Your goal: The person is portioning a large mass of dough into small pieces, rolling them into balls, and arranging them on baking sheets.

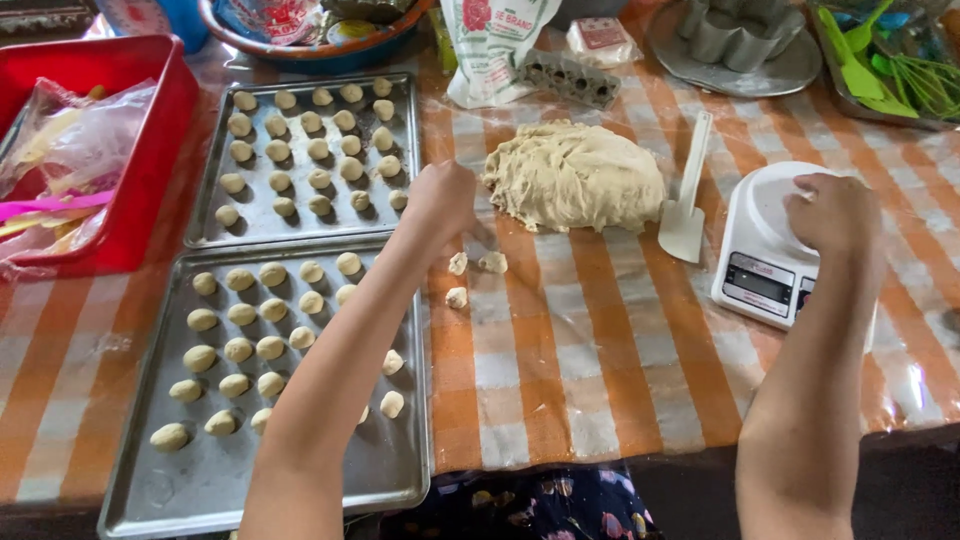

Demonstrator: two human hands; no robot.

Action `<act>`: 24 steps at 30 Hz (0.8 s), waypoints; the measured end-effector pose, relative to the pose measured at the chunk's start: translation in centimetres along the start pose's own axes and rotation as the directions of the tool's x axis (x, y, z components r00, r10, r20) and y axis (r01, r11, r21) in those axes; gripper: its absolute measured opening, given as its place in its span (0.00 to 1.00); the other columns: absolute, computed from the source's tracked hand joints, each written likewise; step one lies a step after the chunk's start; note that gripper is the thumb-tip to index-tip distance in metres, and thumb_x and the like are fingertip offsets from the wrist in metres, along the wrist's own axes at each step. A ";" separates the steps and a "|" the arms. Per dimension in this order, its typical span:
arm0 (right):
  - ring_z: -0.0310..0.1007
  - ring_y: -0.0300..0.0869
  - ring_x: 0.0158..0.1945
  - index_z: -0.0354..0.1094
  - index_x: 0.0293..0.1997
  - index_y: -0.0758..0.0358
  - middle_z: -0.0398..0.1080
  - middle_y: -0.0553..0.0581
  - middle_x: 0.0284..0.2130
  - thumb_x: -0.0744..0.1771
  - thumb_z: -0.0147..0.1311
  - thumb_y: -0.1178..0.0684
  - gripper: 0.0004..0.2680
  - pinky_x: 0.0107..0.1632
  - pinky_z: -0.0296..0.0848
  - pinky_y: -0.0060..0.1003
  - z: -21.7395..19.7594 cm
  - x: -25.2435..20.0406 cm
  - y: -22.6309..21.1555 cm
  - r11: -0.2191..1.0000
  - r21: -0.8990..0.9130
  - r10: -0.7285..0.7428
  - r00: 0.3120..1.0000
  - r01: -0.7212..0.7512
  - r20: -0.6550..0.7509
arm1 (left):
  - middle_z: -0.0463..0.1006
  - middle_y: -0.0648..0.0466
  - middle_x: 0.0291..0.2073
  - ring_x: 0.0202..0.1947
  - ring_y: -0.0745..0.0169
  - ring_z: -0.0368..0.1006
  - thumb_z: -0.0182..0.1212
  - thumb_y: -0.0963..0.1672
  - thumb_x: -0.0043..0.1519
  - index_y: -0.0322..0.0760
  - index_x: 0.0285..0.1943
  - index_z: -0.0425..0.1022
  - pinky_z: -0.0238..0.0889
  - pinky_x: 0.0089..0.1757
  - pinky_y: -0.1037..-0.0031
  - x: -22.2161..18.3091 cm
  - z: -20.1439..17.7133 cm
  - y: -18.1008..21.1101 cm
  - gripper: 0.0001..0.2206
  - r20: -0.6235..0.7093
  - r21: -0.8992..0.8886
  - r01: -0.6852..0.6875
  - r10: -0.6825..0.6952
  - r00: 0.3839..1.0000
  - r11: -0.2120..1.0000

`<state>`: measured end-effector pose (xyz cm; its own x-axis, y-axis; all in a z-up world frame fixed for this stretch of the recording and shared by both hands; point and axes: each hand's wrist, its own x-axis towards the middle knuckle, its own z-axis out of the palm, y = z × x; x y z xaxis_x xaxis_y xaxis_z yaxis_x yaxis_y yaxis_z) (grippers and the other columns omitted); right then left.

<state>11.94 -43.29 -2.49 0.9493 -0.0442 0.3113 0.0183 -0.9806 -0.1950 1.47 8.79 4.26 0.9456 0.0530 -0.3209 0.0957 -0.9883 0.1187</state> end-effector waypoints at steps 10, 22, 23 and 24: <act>0.79 0.57 0.49 0.75 0.48 0.66 0.79 0.66 0.40 0.61 0.64 0.61 0.12 0.53 0.73 0.53 -9.1 -11.7 -30.1 0.511 0.820 -0.727 0.638 0.257 0.253 | 0.82 0.44 0.29 0.36 0.38 0.82 0.77 0.43 0.48 0.27 0.36 0.84 0.77 0.36 0.53 8.6 7.8 -3.2 0.13 -0.363 0.043 -0.129 0.136 0.922 0.991; 0.76 0.55 0.41 0.73 0.42 0.62 0.73 0.60 0.32 0.65 0.52 0.60 0.06 0.45 0.73 0.47 -4.3 -10.4 -29.1 0.497 0.771 -0.639 0.769 0.398 0.016 | 0.84 0.48 0.41 0.44 0.39 0.81 0.73 0.48 0.50 0.41 0.42 0.84 0.74 0.43 0.47 7.9 4.8 -4.6 0.14 -0.123 0.097 -0.109 0.121 0.985 0.989; 0.76 0.55 0.41 0.73 0.42 0.62 0.73 0.60 0.32 0.65 0.52 0.60 0.06 0.45 0.73 0.47 -3.8 -7.9 -26.2 0.503 0.770 -0.632 0.775 0.393 0.016 | 0.84 0.48 0.41 0.44 0.39 0.81 0.73 0.48 0.50 0.41 0.42 0.84 0.74 0.43 0.47 5.6 3.3 -2.7 0.14 -0.121 0.102 -0.118 0.130 0.984 0.988; 0.76 0.59 0.41 0.72 0.49 0.61 0.74 0.63 0.33 0.67 0.53 0.57 0.07 0.43 0.72 0.53 -3.3 -5.5 -23.3 0.730 0.515 -0.497 0.866 0.449 -0.050 | 0.84 0.46 0.41 0.43 0.39 0.81 0.66 0.50 0.55 0.39 0.43 0.83 0.75 0.43 0.49 3.3 2.0 -1.0 0.14 -0.183 -0.004 -0.125 0.122 0.975 0.992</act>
<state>5.23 -20.78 3.41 0.7974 0.4394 0.4135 0.6012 -0.6377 -0.4816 3.90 9.63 1.23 0.9910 -0.0430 -0.1266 -0.0222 -0.9866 0.1615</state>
